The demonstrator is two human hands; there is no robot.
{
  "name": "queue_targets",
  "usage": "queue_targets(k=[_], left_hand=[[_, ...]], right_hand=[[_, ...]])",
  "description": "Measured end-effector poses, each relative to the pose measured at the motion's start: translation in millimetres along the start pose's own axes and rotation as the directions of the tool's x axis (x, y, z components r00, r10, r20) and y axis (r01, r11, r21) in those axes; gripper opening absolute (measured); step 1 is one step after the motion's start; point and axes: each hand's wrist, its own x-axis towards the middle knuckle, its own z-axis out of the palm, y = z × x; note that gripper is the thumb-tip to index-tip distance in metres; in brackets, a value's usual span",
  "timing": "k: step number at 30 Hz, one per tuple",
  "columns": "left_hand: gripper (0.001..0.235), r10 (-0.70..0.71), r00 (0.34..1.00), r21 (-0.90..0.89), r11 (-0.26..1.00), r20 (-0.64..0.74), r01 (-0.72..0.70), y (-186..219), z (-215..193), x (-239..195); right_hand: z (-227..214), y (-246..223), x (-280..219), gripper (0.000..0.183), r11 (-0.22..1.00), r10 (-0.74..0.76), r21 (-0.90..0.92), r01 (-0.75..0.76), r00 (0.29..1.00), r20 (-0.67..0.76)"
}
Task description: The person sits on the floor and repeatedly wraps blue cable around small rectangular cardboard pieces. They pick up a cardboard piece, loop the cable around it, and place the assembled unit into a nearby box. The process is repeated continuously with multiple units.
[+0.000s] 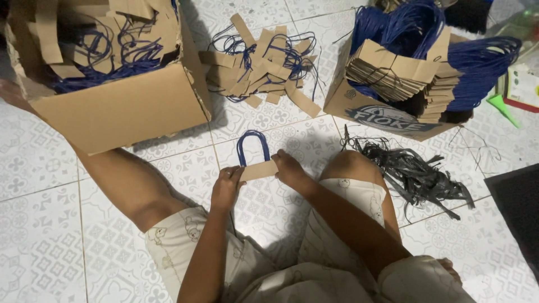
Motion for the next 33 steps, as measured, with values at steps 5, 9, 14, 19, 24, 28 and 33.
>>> queue_targets(k=[5, 9, 14, 19, 24, 28, 33], left_hand=[[0.061, -0.022, 0.998, -0.100, 0.995, -0.050, 0.017, 13, -16, -3], [0.057, 0.074, 0.979, -0.034, 0.996, -0.189, -0.082, 29, -30, 3], [0.057, 0.147, 0.972, 0.047, 0.989, -0.182, -0.141, 55, -18, -7], [0.061, 0.135, 0.991, 0.121, 0.983, 0.007, -0.135, 43, 22, -18], [0.059, 0.139, 0.990, 0.129, 0.982, -0.003, -0.138, 39, 26, -19], [0.052, 0.120, 0.984, 0.017, 0.993, -0.135, -0.118, 50, -16, -12], [0.041, 0.018, 0.997, -0.184, 0.982, -0.073, -0.031, 55, -88, -8]], right_hand=[[-11, -9, -8, 0.075, 0.999, 0.040, -0.020, -0.040, 0.999, -0.009], [-18, -15, -18, 0.068, 0.995, 0.047, -0.082, -0.052, 0.996, -0.071], [-6, -39, -40, 0.069, 0.962, -0.101, -0.270, 0.051, 0.980, -0.173], [12, -29, -30, 0.067, 0.951, -0.075, -0.304, 0.053, 0.995, -0.063], [6, -19, -23, 0.062, 0.993, -0.005, -0.116, 0.014, 0.997, 0.078], [-43, -17, -30, 0.058, 0.987, 0.061, 0.145, -0.067, 0.997, 0.050], [-80, 37, -7, 0.059, 0.952, 0.268, 0.183, -0.246, 0.957, -0.109]])
